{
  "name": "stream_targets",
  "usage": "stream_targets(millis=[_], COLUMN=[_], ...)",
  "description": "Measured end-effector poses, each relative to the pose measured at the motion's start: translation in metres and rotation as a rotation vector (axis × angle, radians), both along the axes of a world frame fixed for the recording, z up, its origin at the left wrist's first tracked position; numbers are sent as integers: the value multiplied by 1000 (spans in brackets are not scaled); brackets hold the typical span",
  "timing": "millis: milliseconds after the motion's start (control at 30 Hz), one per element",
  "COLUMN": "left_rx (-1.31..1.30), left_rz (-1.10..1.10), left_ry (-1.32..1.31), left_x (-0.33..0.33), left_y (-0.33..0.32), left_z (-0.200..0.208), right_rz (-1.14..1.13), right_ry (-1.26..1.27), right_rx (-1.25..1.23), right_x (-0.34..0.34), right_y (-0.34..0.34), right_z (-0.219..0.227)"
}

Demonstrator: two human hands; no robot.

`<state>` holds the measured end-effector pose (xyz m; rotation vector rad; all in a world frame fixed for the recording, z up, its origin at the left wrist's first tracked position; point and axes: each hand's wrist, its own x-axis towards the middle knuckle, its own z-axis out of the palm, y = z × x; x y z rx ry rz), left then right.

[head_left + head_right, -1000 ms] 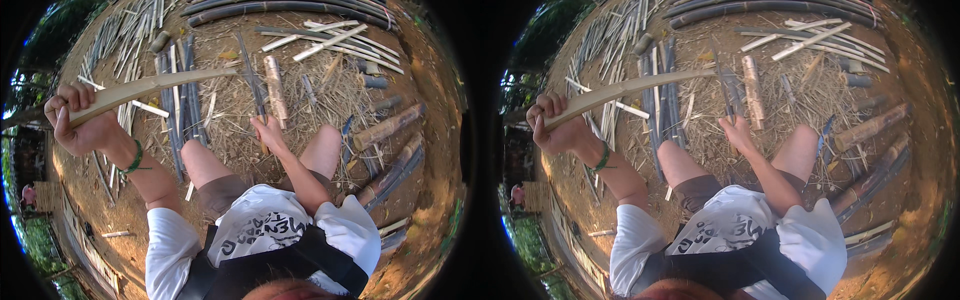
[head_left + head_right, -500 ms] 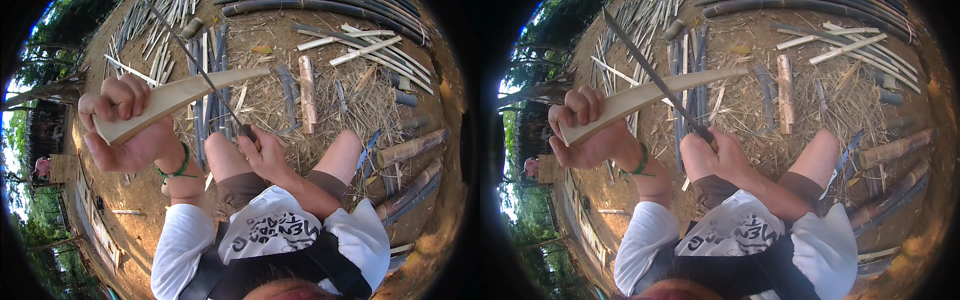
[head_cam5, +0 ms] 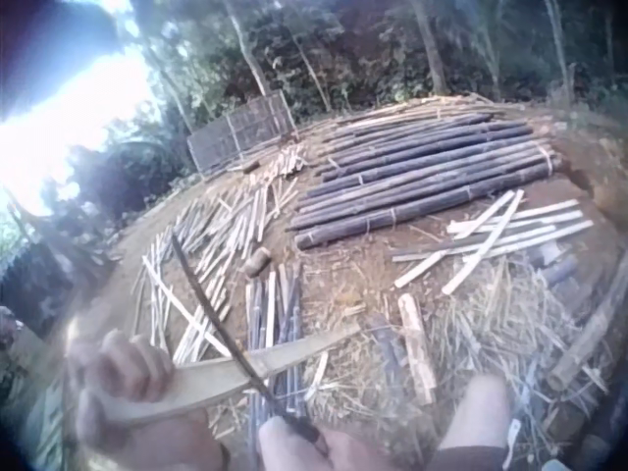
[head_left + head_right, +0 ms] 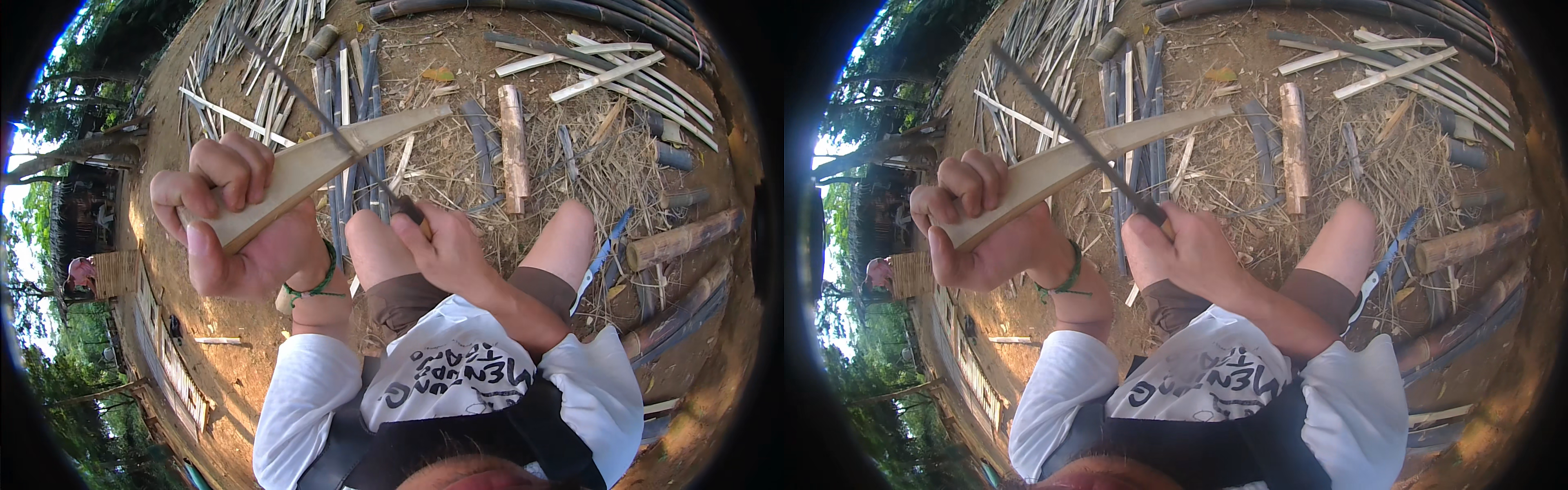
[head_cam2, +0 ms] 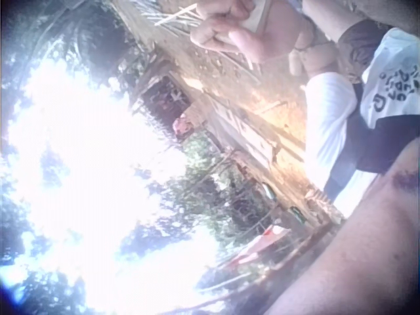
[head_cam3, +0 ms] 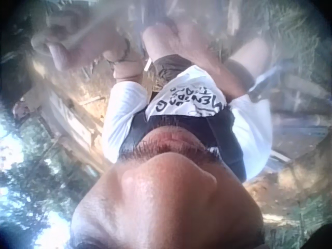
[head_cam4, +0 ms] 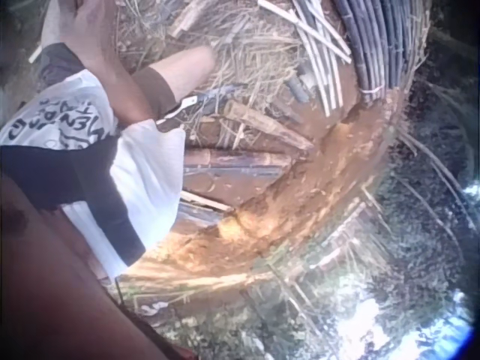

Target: The person splits a bamboo pole with a machete and a wooden mallet, then trims the edges of a bamboo strip with the blade.

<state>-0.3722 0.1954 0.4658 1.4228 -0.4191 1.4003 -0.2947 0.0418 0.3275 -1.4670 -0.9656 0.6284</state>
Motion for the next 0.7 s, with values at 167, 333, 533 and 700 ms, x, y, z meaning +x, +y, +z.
stream_targets(millis=[167,333,533,700], left_rx=[17,-3,5,1], left_rz=[34,25,53,32], left_ry=[36,31,46,36], left_x=[-2,-2,5,-4], left_y=[-3,-12,-12,-9], left_z=[6,-3,2,1], right_rz=[-112,-56,-171,-64], right_ry=[86,16,83,72], right_rx=[-64,-69,-341,-217], right_x=[3,2,38,37], right_y=[9,3,22,35], right_z=[-41,-22,-136,-87])
